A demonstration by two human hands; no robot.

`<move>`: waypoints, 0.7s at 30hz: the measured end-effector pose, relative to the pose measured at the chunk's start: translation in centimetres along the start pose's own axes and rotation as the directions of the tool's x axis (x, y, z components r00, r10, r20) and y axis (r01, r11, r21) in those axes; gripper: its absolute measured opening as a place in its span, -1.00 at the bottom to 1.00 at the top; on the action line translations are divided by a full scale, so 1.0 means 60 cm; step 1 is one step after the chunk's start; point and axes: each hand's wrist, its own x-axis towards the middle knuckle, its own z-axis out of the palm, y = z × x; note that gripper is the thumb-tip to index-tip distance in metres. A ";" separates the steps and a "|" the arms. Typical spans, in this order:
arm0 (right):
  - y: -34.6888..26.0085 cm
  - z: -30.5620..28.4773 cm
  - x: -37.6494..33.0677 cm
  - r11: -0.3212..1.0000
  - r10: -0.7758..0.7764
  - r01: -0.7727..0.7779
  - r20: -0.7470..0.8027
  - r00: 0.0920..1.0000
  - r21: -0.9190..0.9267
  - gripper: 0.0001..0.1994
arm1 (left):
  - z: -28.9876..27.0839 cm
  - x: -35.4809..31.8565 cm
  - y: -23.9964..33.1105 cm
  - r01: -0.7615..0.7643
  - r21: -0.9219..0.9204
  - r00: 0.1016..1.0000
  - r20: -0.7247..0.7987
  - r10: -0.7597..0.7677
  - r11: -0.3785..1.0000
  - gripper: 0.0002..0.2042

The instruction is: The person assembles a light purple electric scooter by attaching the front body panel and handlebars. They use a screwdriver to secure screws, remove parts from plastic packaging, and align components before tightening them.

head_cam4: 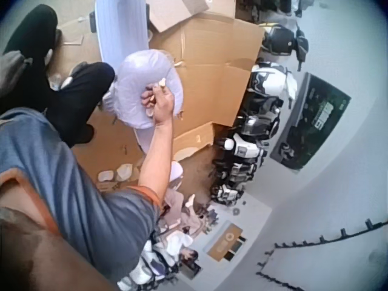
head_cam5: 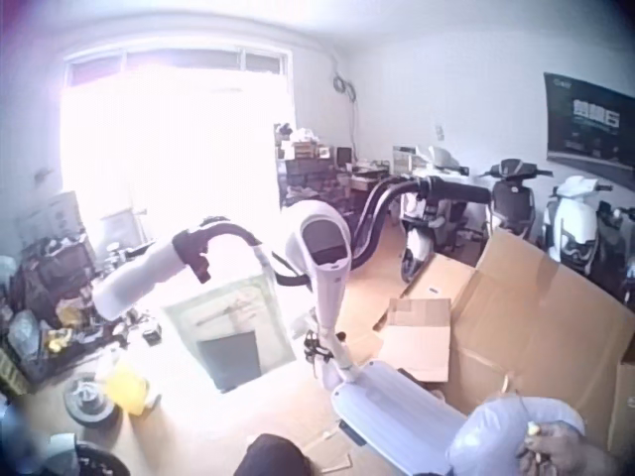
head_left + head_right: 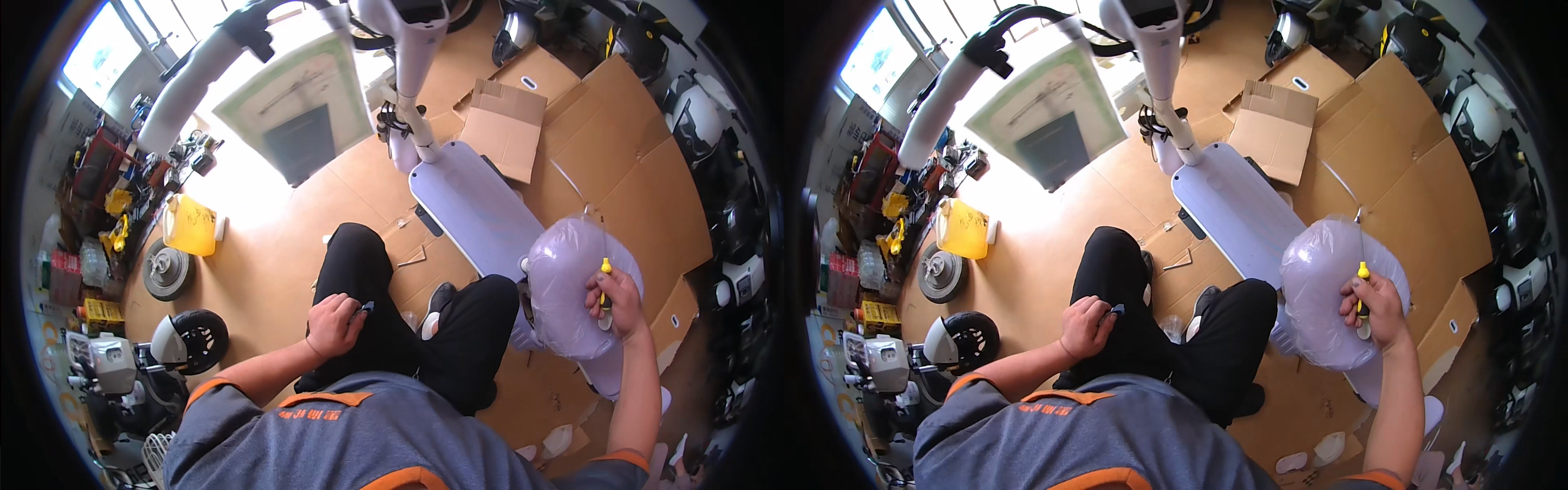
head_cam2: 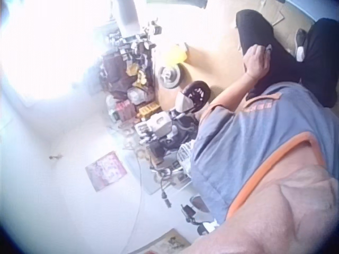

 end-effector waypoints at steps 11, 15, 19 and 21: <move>0.012 0.432 0.114 0.455 -0.035 0.374 0.403 0.914 -0.808 -0.65 | -0.101 -0.040 -0.088 0.060 -0.013 0.997 0.051 -0.059 0.998 -0.88; 0.209 0.554 0.408 0.201 0.390 0.226 0.289 0.874 -0.953 -0.68 | -0.087 0.104 -0.176 -0.070 0.124 0.997 -0.004 0.071 0.990 -0.87; 0.466 0.654 0.542 0.124 0.604 0.037 0.105 0.790 -0.992 -0.61 | -0.038 0.087 -0.284 -0.056 -0.050 0.993 -0.104 0.051 0.997 -0.88; 0.528 0.688 0.554 0.137 0.644 0.075 0.146 0.751 -0.988 -0.58 | -0.031 0.070 -0.292 -0.068 -0.076 0.989 -0.135 0.057 0.995 -0.74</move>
